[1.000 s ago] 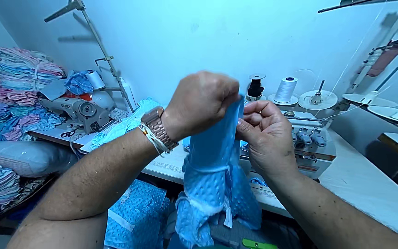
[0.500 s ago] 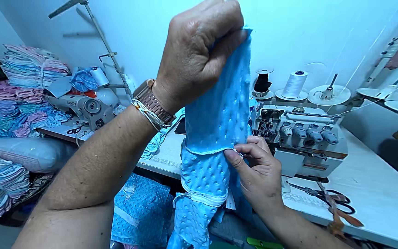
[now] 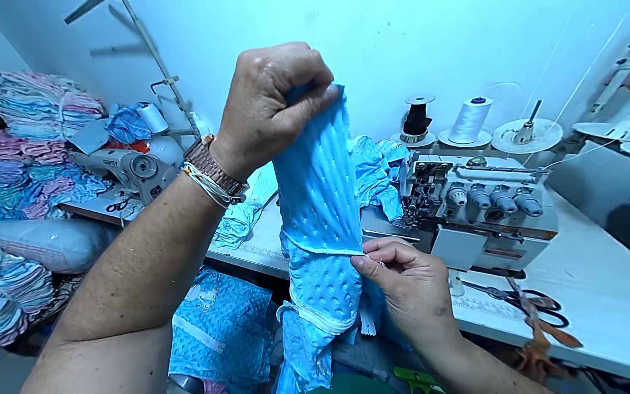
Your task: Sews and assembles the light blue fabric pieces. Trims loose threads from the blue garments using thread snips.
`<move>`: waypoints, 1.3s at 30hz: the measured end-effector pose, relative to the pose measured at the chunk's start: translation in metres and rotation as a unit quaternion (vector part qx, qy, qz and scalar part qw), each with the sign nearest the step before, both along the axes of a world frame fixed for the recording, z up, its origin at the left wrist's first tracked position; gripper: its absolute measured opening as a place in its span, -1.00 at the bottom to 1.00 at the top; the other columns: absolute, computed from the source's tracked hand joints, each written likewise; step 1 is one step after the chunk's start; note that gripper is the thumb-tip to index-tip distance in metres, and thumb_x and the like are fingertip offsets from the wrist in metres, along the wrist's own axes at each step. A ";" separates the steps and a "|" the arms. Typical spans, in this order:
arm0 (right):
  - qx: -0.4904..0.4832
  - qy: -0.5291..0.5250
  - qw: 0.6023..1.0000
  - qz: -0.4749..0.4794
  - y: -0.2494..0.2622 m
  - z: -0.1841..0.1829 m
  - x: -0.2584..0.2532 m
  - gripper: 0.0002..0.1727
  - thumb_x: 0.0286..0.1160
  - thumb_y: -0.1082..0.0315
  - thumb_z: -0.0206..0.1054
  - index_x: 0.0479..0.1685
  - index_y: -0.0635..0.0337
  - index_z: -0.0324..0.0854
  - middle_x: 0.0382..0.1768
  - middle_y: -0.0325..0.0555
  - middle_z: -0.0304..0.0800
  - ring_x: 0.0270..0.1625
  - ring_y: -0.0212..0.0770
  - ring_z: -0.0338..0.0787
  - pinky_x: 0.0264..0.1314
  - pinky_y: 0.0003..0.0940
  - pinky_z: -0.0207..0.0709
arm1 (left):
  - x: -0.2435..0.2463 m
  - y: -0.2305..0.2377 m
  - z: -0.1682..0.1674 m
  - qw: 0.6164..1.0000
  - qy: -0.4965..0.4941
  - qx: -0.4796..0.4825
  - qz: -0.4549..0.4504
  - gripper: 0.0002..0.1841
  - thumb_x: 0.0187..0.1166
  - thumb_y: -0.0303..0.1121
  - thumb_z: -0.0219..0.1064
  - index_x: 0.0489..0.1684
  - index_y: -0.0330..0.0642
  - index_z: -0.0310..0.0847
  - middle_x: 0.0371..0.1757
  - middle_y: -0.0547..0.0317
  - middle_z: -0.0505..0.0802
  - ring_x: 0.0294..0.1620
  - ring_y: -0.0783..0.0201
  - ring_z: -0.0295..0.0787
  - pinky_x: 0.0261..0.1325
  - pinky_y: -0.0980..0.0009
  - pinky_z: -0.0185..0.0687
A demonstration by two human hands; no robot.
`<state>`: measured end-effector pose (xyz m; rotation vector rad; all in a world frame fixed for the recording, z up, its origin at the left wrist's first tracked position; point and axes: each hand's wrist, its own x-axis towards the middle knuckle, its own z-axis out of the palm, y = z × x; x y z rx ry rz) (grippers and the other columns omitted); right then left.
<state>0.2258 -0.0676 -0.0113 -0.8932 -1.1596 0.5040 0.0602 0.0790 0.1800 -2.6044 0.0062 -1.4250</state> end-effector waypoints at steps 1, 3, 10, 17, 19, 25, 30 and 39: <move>-0.008 0.008 1.000 0.006 0.001 -0.003 0.000 -0.87 0.17 0.51 0.59 -0.54 0.09 0.77 -0.18 -0.23 0.85 -0.25 -0.43 0.80 -0.29 -0.62 0.71 | 0.000 0.000 -0.001 0.999 0.017 -0.035 -0.013 -0.81 0.62 -0.48 0.27 -0.40 -0.32 0.73 -0.42 0.34 0.71 -0.36 0.71 0.53 -0.26 0.74 0.39; -0.033 0.033 0.999 0.021 0.003 -0.011 0.001 -0.82 0.14 0.54 0.60 -0.58 0.10 0.72 -0.22 -0.20 0.85 -0.33 -0.42 0.76 -0.36 -0.62 0.66 | 0.000 0.002 -0.002 0.988 0.064 -0.135 -0.040 -0.85 0.61 -0.48 0.29 -0.38 -0.23 0.72 -0.44 0.48 0.73 -0.42 0.76 0.59 -0.30 0.76 0.51; -0.357 0.117 0.920 0.109 0.013 -0.067 0.017 -0.74 0.27 0.65 0.52 -0.15 0.32 0.55 -0.38 -0.11 0.71 -0.34 -0.33 0.74 -0.19 -0.41 0.67 | 0.045 0.044 -0.037 0.840 0.380 -0.388 0.006 -0.82 0.48 -0.43 0.41 -0.55 -0.11 0.83 -0.34 0.37 0.79 -0.22 0.54 0.64 -0.15 0.53 0.49; -0.484 0.163 0.851 0.120 0.002 -0.128 0.042 -0.89 0.47 0.45 0.47 -0.30 0.31 0.68 -0.39 -0.14 0.73 -0.29 -0.32 0.74 -0.11 -0.32 0.66 | 0.150 0.078 -0.153 0.839 0.447 -0.311 0.003 -0.77 0.58 -0.31 0.42 -0.41 -0.27 0.86 -0.16 0.00 0.83 0.14 0.01 0.67 0.26 -0.13 0.34; -0.491 0.168 0.847 0.110 -0.003 -0.131 0.054 -0.89 0.49 0.43 0.47 -0.26 0.31 0.70 -0.38 -0.15 0.76 -0.29 -0.34 0.76 -0.12 -0.34 0.68 | 0.164 0.074 -0.179 0.872 0.390 -0.297 0.008 -0.74 0.61 -0.26 0.39 -0.41 -0.23 0.86 -0.21 0.01 0.81 0.10 -0.02 0.66 0.26 -0.15 0.29; -0.417 0.106 0.897 0.100 -0.014 -0.132 0.079 -0.88 0.46 0.40 0.43 -0.41 0.16 0.64 -0.56 -0.39 0.64 -0.45 -0.54 0.63 -0.31 -0.54 0.54 | 0.172 0.060 -0.207 0.937 0.211 -0.260 0.105 -0.75 0.29 -0.14 0.65 -0.31 -0.08 0.81 -0.12 0.04 0.80 0.09 -0.07 0.67 0.20 -0.19 0.37; -0.355 0.081 0.924 0.114 -0.016 -0.142 0.087 -0.88 0.48 0.40 0.41 -0.41 0.13 0.63 -0.59 -0.46 0.60 -0.50 -0.61 0.58 -0.39 -0.61 0.47 | 0.173 0.035 -0.219 0.972 0.145 -0.135 0.128 -0.87 0.44 -0.30 0.50 -0.30 -0.17 0.82 -0.09 -0.03 0.81 0.02 -0.10 0.73 0.00 -0.07 0.57; -0.274 0.063 0.955 0.091 -0.026 -0.146 0.092 -0.93 0.46 0.43 0.44 -0.35 0.22 0.72 -0.42 -0.37 0.77 -0.37 -0.61 0.69 -0.27 -0.62 0.60 | 0.163 0.006 -0.247 0.967 0.177 -0.129 0.129 -0.63 0.69 -0.17 0.19 0.09 -0.21 0.86 0.26 0.05 0.88 0.32 0.09 0.80 0.21 0.11 0.67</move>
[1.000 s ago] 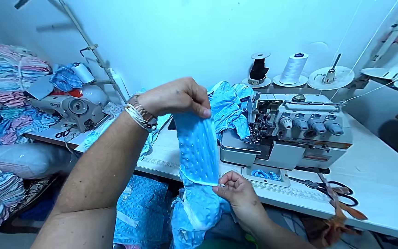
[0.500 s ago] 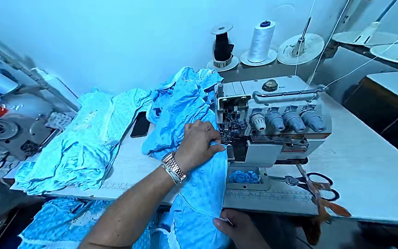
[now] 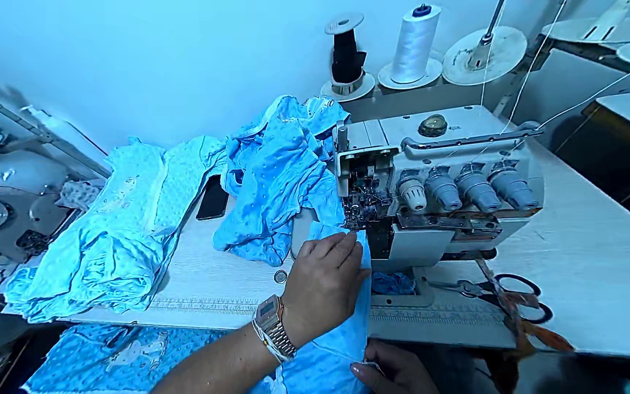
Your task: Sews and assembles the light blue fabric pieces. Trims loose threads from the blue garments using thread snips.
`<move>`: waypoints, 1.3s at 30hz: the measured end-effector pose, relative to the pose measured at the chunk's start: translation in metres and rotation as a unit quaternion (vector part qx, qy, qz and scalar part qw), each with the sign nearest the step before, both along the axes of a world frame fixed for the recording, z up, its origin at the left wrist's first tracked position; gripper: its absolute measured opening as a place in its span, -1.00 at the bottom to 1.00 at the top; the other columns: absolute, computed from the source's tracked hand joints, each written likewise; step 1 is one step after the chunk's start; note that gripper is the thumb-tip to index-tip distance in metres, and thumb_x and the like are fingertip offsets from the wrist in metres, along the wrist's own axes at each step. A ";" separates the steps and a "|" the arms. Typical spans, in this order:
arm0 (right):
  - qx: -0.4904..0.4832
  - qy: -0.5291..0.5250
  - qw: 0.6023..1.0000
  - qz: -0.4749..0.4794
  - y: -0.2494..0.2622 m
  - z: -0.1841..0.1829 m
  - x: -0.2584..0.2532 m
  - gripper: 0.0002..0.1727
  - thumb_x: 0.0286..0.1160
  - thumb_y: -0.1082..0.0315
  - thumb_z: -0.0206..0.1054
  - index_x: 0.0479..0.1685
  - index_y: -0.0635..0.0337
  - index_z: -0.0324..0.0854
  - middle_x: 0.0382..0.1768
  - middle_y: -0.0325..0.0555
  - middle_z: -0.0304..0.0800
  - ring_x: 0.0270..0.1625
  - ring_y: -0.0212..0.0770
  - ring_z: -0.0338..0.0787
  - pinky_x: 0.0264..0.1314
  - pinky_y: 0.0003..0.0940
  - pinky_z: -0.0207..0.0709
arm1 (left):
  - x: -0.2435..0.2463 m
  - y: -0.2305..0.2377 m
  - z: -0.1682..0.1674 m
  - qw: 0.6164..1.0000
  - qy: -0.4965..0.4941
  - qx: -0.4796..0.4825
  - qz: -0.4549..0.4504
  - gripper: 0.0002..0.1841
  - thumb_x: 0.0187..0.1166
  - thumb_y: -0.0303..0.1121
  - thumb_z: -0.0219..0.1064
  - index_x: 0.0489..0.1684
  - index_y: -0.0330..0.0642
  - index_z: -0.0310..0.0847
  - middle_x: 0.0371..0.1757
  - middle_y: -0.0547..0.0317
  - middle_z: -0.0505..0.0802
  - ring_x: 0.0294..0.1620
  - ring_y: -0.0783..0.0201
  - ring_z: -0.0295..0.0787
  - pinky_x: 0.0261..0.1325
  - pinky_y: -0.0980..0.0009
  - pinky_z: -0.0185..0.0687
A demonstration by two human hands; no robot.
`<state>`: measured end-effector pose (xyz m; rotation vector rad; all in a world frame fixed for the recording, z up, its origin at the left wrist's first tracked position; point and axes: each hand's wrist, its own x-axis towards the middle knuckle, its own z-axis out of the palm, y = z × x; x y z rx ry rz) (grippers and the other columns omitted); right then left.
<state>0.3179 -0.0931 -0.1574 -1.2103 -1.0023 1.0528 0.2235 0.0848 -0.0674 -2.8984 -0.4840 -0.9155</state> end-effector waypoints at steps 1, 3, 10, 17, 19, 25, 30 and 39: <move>0.012 0.002 1.000 -0.001 -0.001 0.000 0.001 -0.94 0.46 0.45 0.44 -0.33 0.23 0.73 -0.39 -0.35 0.79 -0.35 -0.60 0.72 -0.24 -0.61 0.63 | -0.001 -0.001 -0.001 1.000 0.013 -0.003 0.003 -0.58 0.70 -0.14 0.15 0.15 -0.22 0.83 0.32 0.04 0.86 0.40 0.07 0.76 0.29 0.08 0.63; 0.025 0.001 1.000 -0.001 -0.001 0.001 0.002 -0.94 0.47 0.45 0.43 -0.33 0.23 0.73 -0.37 -0.34 0.80 -0.32 -0.60 0.73 -0.21 -0.62 0.64 | -0.002 -0.003 -0.002 1.000 0.021 -0.010 0.008 -0.56 0.72 -0.11 0.12 0.20 -0.24 0.79 0.35 0.01 0.83 0.44 0.04 0.72 0.37 0.04 0.59; 0.036 -0.009 0.999 0.010 -0.005 0.004 0.006 -0.89 0.50 0.43 0.43 -0.35 0.26 0.73 -0.38 -0.31 0.79 -0.32 -0.61 0.70 -0.23 -0.64 0.61 | 0.002 -0.003 -0.003 1.000 0.017 -0.014 0.015 -0.54 0.74 -0.06 0.14 0.24 -0.24 0.77 0.24 -0.08 0.82 0.42 -0.05 0.70 0.44 0.03 0.58; 0.035 -0.002 0.999 -0.003 -0.009 0.017 0.014 -0.94 0.51 0.43 0.44 -0.27 0.22 0.76 -0.37 -0.40 0.83 -0.32 -0.63 0.74 -0.22 -0.62 0.67 | -0.002 0.029 0.007 0.997 0.001 -0.076 -0.005 -0.63 0.72 -0.29 0.14 0.11 -0.36 0.83 0.26 -0.15 0.87 0.31 -0.01 0.84 0.30 0.10 0.76; 0.049 -0.016 0.999 -0.014 0.001 0.022 0.018 -0.93 0.50 0.38 0.45 -0.28 0.17 0.76 -0.41 -0.44 0.80 -0.36 -0.66 0.71 -0.28 -0.67 0.63 | 0.000 0.047 0.012 0.995 0.006 -0.099 -0.011 -0.66 0.70 -0.35 0.17 0.11 -0.38 0.84 0.26 -0.16 0.86 0.29 0.00 0.85 0.27 0.11 0.77; 0.028 -0.023 0.998 -0.051 0.034 0.040 0.033 -0.88 0.47 0.26 0.47 -0.28 0.11 0.80 -0.46 -0.39 0.81 -0.40 -0.57 0.75 -0.33 -0.64 0.65 | 0.015 0.098 0.023 0.991 0.045 -0.110 -0.067 -0.71 0.69 -0.47 0.19 0.11 -0.40 0.82 0.20 -0.22 0.85 0.17 -0.04 0.87 0.21 0.09 0.77; -0.030 -0.005 0.994 -0.101 0.061 0.061 0.042 -0.90 0.38 0.32 0.52 -0.38 0.13 0.79 -0.54 -0.24 0.79 -0.50 -0.44 0.75 -0.41 -0.56 0.66 | 0.033 0.132 0.028 0.992 0.061 -0.080 -0.082 -0.71 0.67 -0.51 0.16 0.07 -0.42 0.83 0.12 -0.24 0.86 0.12 -0.10 0.87 0.20 0.04 0.74; -0.063 0.034 0.984 -0.160 0.078 0.076 0.041 -0.87 0.45 0.39 0.53 -0.40 0.24 0.78 -0.55 -0.09 0.80 -0.54 -0.32 0.75 -0.46 -0.48 0.65 | 0.050 0.172 0.032 0.996 0.045 0.002 -0.075 -0.79 0.53 -0.58 0.24 -0.10 -0.47 0.81 0.05 -0.32 0.85 0.16 -0.27 0.82 0.28 -0.09 0.67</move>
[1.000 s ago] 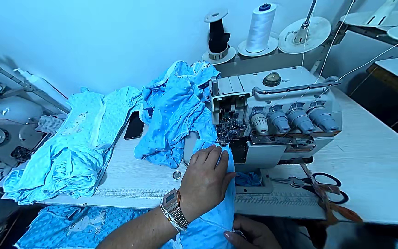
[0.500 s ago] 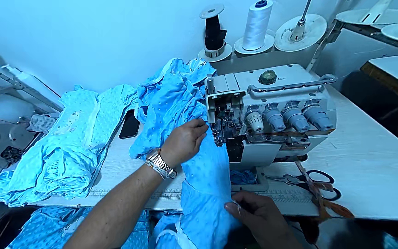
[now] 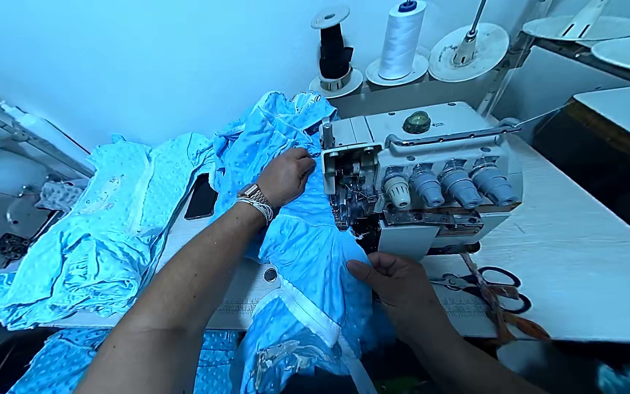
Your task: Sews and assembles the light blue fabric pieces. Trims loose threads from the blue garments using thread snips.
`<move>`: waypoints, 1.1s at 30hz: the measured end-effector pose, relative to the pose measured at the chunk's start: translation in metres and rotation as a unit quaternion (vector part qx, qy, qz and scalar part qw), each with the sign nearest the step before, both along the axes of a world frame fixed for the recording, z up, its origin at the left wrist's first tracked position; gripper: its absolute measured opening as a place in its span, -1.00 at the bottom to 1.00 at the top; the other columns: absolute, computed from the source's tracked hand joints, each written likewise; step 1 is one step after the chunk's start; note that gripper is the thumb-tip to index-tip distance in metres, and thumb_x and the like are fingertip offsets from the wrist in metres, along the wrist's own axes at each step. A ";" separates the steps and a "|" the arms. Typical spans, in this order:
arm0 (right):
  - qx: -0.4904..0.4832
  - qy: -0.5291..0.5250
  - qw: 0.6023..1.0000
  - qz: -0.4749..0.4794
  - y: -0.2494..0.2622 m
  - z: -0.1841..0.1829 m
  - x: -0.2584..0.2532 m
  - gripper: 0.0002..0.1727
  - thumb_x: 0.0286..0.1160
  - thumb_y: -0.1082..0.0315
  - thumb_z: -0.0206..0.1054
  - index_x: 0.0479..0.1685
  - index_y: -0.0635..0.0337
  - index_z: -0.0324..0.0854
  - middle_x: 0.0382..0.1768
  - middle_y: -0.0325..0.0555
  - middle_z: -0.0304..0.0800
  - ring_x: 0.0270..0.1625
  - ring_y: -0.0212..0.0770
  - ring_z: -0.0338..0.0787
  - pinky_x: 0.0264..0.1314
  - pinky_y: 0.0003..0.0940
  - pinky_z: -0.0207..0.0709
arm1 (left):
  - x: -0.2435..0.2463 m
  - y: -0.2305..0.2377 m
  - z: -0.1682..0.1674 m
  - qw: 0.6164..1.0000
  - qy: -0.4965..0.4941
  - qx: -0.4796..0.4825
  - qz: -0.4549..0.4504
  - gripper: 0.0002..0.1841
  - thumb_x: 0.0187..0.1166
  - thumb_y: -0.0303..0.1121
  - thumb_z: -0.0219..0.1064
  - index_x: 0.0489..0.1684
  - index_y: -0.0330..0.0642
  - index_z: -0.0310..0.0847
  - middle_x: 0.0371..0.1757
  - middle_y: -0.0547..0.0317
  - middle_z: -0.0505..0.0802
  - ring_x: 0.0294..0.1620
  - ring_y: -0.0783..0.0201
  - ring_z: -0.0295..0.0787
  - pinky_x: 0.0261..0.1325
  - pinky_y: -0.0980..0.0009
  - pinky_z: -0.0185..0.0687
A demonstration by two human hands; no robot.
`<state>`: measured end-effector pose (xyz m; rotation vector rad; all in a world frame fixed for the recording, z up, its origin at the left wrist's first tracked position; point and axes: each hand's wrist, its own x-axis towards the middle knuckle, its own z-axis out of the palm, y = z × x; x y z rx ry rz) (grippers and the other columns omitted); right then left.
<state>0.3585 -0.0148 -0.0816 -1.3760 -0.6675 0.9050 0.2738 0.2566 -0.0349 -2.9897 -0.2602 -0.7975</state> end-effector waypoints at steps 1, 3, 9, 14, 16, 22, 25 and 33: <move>0.000 0.010 1.000 0.006 -0.002 -0.002 0.000 -0.89 0.46 0.39 0.52 -0.35 0.25 0.78 -0.52 -0.07 0.83 -0.50 -0.30 0.78 -0.42 -0.46 0.69 | -0.007 -0.002 0.000 0.999 -0.026 0.017 0.015 -0.83 0.45 -0.60 0.28 -0.17 -0.45 0.79 0.02 -0.32 0.85 0.15 -0.29 0.81 0.24 -0.11 0.68; 0.008 0.031 0.999 0.017 -0.008 -0.006 -0.001 -0.92 0.49 0.41 0.49 -0.25 0.25 0.79 -0.45 -0.06 0.87 -0.44 -0.29 0.83 -0.37 -0.45 0.73 | -0.033 -0.021 0.002 0.992 -0.096 -0.021 0.077 -0.82 0.43 -0.58 0.28 -0.20 -0.44 0.81 -0.09 -0.25 0.87 0.04 -0.18 0.84 0.12 -0.08 0.72; 0.027 0.014 0.998 0.060 -0.027 -0.012 0.002 -0.89 0.50 0.38 0.42 -0.15 0.22 0.76 -0.36 -0.08 0.88 -0.34 -0.27 0.89 -0.27 -0.41 0.81 | -0.149 -0.146 -0.011 0.748 0.075 -0.646 0.130 -0.43 0.60 0.17 0.24 0.19 -0.20 0.70 -0.09 0.31 0.89 -0.07 0.47 0.81 0.09 0.37 0.76; 0.007 0.026 0.995 0.096 -0.036 -0.011 -0.004 -0.85 0.60 0.38 0.34 -0.02 0.22 0.73 -0.26 -0.06 0.89 -0.23 -0.23 0.91 -0.17 -0.37 0.83 | -0.152 -0.199 -0.027 0.571 -0.064 -0.810 0.114 -0.65 0.38 -0.43 0.48 0.13 -0.18 0.62 -0.12 0.21 0.93 -0.12 0.35 0.91 0.00 0.35 0.87; 0.019 0.054 0.994 0.088 -0.037 -0.008 -0.011 -0.86 0.63 0.42 0.30 -0.04 0.25 0.72 -0.27 -0.05 0.88 -0.23 -0.23 0.90 -0.14 -0.35 0.82 | -0.158 -0.174 0.010 0.732 -0.003 -0.656 0.185 -0.83 0.43 -0.56 0.40 -0.09 -0.19 0.74 -0.33 0.27 0.90 -0.34 0.46 0.84 -0.23 0.47 0.79; 0.118 0.203 0.971 0.037 -0.018 -0.002 -0.060 -0.80 0.70 0.52 0.17 0.13 0.32 0.64 -0.08 -0.01 0.86 -0.04 -0.18 0.91 0.09 -0.23 0.84 | -0.113 -0.114 0.122 0.977 0.096 0.100 0.161 -0.87 0.26 -0.57 0.36 -0.30 -0.28 0.76 -0.34 -0.17 0.79 -0.24 -0.24 0.77 -0.16 -0.28 0.49; 0.132 0.244 0.960 0.030 -0.018 -0.008 -0.068 -0.71 0.59 0.54 0.17 0.22 0.36 0.61 0.00 0.05 0.84 0.02 -0.13 0.90 0.13 -0.17 0.82 | -0.088 -0.113 0.116 0.941 0.070 0.169 0.285 -0.66 0.49 -0.64 0.25 0.23 -0.35 0.66 0.46 -0.44 0.62 0.57 -0.47 0.42 0.61 -0.52 -0.05; 0.090 0.104 0.990 0.021 -0.030 -0.029 -0.054 -0.69 0.29 0.62 0.31 0.06 0.33 0.62 -0.25 -0.09 0.89 -0.18 -0.27 0.91 -0.03 -0.34 0.83 | -0.114 -0.210 -0.039 0.980 0.025 -0.141 0.137 -0.58 0.24 -0.26 0.63 0.04 -0.25 0.72 0.00 -0.08 0.81 0.04 -0.09 0.80 -0.01 -0.03 0.78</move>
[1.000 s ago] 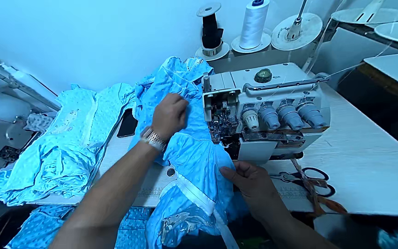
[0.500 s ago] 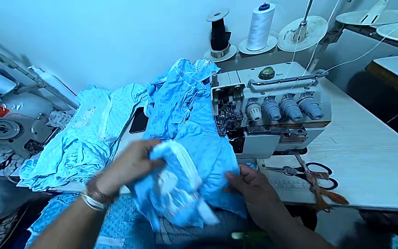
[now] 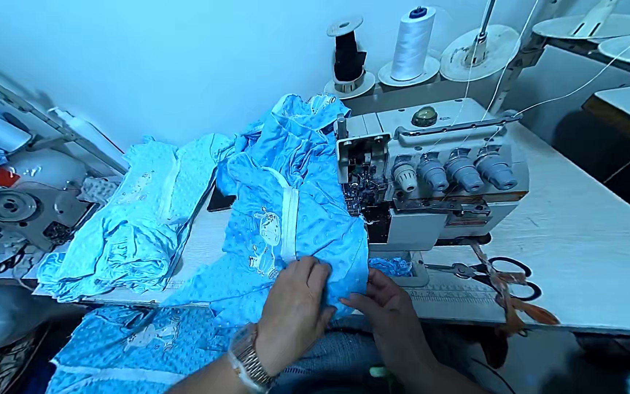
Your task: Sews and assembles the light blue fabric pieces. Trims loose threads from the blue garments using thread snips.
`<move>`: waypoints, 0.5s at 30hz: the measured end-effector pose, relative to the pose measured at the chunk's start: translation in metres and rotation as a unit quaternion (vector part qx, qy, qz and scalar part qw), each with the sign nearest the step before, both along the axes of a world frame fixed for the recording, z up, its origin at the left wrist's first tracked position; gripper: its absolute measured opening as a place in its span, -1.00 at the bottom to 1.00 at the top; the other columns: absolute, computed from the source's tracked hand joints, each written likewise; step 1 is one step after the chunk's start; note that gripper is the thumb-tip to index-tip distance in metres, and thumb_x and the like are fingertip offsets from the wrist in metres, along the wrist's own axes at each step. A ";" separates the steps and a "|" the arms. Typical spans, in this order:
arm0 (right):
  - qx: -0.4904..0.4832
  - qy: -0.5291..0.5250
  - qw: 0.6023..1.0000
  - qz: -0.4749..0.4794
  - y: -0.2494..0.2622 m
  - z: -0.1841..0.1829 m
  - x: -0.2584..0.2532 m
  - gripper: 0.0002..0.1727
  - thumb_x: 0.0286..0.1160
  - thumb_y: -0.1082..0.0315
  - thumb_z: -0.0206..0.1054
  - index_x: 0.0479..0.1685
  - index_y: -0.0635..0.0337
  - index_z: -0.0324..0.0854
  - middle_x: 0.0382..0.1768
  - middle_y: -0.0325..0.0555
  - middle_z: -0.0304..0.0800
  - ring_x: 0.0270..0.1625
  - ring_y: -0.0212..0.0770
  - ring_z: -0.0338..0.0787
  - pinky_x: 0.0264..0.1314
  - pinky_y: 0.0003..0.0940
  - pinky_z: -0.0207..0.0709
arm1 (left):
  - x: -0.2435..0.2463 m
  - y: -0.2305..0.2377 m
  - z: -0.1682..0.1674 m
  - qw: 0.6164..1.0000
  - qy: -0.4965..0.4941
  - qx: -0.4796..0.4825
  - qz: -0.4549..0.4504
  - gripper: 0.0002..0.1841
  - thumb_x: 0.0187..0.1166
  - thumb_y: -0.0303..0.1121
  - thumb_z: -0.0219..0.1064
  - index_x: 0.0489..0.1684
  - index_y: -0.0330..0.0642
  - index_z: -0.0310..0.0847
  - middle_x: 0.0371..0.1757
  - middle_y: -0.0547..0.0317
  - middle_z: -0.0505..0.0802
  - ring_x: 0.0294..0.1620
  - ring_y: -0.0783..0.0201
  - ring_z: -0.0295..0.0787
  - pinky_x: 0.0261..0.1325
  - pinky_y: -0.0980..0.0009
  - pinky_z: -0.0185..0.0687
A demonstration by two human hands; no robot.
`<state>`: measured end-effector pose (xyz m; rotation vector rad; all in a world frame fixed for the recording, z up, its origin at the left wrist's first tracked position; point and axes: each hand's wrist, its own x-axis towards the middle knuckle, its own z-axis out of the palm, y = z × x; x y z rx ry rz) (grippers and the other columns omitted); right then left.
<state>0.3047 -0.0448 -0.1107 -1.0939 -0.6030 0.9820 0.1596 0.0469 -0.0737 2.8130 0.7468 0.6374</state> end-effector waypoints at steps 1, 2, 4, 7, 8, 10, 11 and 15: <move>-0.003 -0.018 1.000 -0.008 -0.001 -0.001 -0.001 -0.71 0.30 0.61 0.33 0.04 0.31 0.63 -0.27 -0.10 0.90 -0.21 -0.30 0.91 -0.05 -0.38 0.82 | 0.001 0.001 -0.017 1.000 0.001 -0.007 0.022 -0.57 0.23 -0.34 0.62 0.06 -0.30 0.69 0.00 -0.13 0.79 0.03 -0.13 0.80 0.01 -0.06 0.77; -0.005 -0.032 0.999 -0.016 -0.001 -0.002 -0.001 -0.74 0.34 0.61 0.34 0.02 0.30 0.64 -0.29 -0.10 0.90 -0.23 -0.31 0.91 -0.08 -0.41 0.81 | 0.000 0.002 -0.028 0.999 -0.001 -0.008 0.043 -0.62 0.24 -0.43 0.56 0.03 -0.32 0.68 -0.06 -0.12 0.79 -0.02 -0.12 0.81 -0.01 -0.05 0.77; -0.005 -0.056 0.998 -0.035 -0.001 -0.003 -0.001 -0.79 0.39 0.59 0.35 -0.03 0.28 0.67 -0.32 -0.11 0.90 -0.26 -0.33 0.90 -0.14 -0.46 0.79 | -0.003 0.001 -0.033 0.998 -0.008 -0.016 0.063 -0.79 0.29 -0.52 0.43 -0.13 -0.27 0.74 -0.22 -0.02 0.85 -0.16 -0.02 0.88 -0.09 0.01 0.82; -0.005 -0.080 0.996 -0.050 -0.003 -0.007 0.002 -0.82 0.42 0.59 0.34 -0.04 0.28 0.68 -0.33 -0.15 0.91 -0.27 -0.36 0.90 -0.14 -0.49 0.80 | -0.024 0.007 -0.013 0.995 -0.017 -0.088 0.046 -0.94 0.33 -0.52 0.48 -0.33 -0.22 0.76 -0.36 0.10 0.83 -0.32 0.18 0.85 -0.20 0.15 0.83; -0.010 -0.091 0.994 -0.054 -0.004 -0.007 0.004 -0.82 0.42 0.59 0.34 -0.04 0.28 0.69 -0.33 -0.17 0.91 -0.28 -0.38 0.90 -0.15 -0.49 0.80 | -0.033 0.010 -0.003 0.993 -0.025 -0.110 0.038 -0.96 0.33 -0.50 0.49 -0.38 -0.20 0.76 -0.38 0.16 0.82 -0.35 0.27 0.82 -0.22 0.25 0.83; -0.021 -0.093 0.994 -0.051 -0.005 -0.005 0.008 -0.82 0.41 0.59 0.35 -0.05 0.28 0.70 -0.34 -0.15 0.91 -0.28 -0.36 0.90 -0.14 -0.47 0.80 | -0.049 0.014 0.015 0.991 -0.062 -0.120 0.016 -0.96 0.36 -0.40 0.49 -0.40 -0.12 0.78 -0.39 0.32 0.81 -0.35 0.48 0.77 -0.22 0.48 0.77; -0.024 -0.089 0.995 -0.043 -0.006 -0.003 0.007 -0.81 0.41 0.59 0.35 -0.04 0.28 0.69 -0.33 -0.14 0.90 -0.28 -0.35 0.90 -0.14 -0.46 0.81 | -0.054 0.013 0.023 0.990 -0.088 -0.109 -0.003 -0.92 0.43 -0.32 0.45 -0.37 -0.07 0.81 -0.36 0.40 0.81 -0.30 0.57 0.76 -0.18 0.59 0.75; 0.003 -0.064 0.998 0.007 -0.012 0.002 -0.002 -0.82 0.55 0.47 0.26 0.00 0.27 0.70 -0.26 -0.13 0.90 -0.18 -0.31 0.91 -0.04 -0.40 0.82 | -0.042 -0.014 0.036 0.988 -0.135 0.006 -0.077 -0.76 0.68 -0.18 0.32 -0.27 -0.05 0.87 -0.28 0.32 0.76 -0.13 0.46 0.65 -0.01 0.53 0.57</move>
